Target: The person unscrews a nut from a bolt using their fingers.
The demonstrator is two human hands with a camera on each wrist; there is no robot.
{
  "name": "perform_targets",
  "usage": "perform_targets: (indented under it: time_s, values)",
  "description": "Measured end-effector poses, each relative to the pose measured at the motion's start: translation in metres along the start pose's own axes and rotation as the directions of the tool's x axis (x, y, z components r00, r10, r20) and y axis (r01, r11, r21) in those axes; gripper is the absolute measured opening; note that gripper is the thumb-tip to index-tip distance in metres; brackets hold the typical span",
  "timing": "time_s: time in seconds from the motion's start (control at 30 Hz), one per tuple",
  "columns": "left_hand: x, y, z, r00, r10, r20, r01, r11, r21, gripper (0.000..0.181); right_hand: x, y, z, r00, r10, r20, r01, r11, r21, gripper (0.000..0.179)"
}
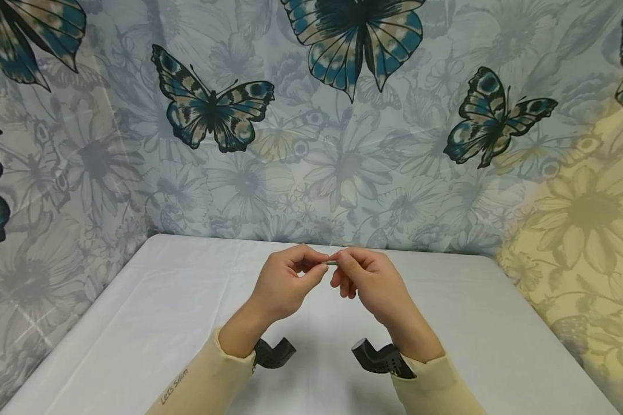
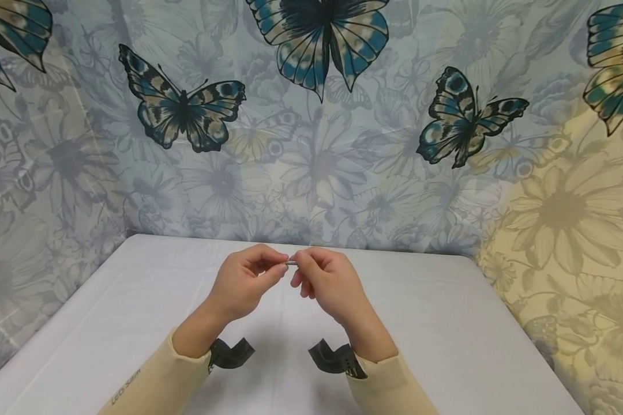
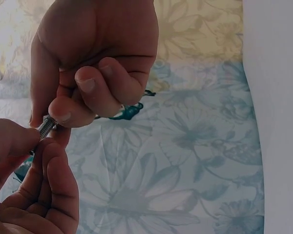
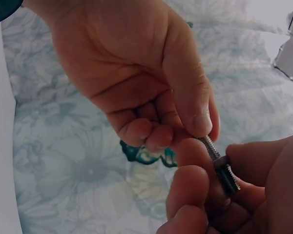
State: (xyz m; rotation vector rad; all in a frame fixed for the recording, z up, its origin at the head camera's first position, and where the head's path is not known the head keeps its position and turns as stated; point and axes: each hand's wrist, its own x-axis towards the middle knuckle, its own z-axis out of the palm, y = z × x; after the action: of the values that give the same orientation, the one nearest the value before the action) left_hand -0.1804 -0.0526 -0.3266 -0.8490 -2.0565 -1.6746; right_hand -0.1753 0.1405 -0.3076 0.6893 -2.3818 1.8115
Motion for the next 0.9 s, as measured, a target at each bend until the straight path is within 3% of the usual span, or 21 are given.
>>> perform_targets:
  time_s: [0.13,0.27,0.6,0.73,0.9]
  values:
    - [0.0006,-0.0008,-0.0004,1.0,0.006,0.0,-0.006,1.0,0.007,0.011,-0.0003,0.0008,-0.0009,0.999,-0.031,-0.016,0.031,0.999,0.024,0.017]
    - [0.0008,-0.0017,-0.0009,1.0,0.003,-0.001,-0.003,1.0,0.004,0.011,-0.0002,0.0009,-0.0016,1.0,-0.029,-0.007,0.029,0.999,0.041,0.03]
    - [0.0001,-0.0008,-0.001,1.0,-0.002,0.001,0.002,1.0,0.013,0.011,-0.0009,0.0015,-0.0019,0.999,0.001,-0.046,0.0,1.0,0.023,0.016]
    - [0.0003,-0.0013,-0.0016,1.0,-0.002,-0.009,0.002,1.0,0.016,0.011,-0.0013,0.0009,-0.0033,0.999,-0.017,-0.037,0.02,0.998,0.065,0.024]
    - [0.0002,-0.0003,-0.0015,1.0,-0.002,-0.007,0.002,1.0,0.02,0.01,-0.0002,0.001,-0.0024,0.999,-0.017,-0.034,0.018,0.999,0.03,0.025]
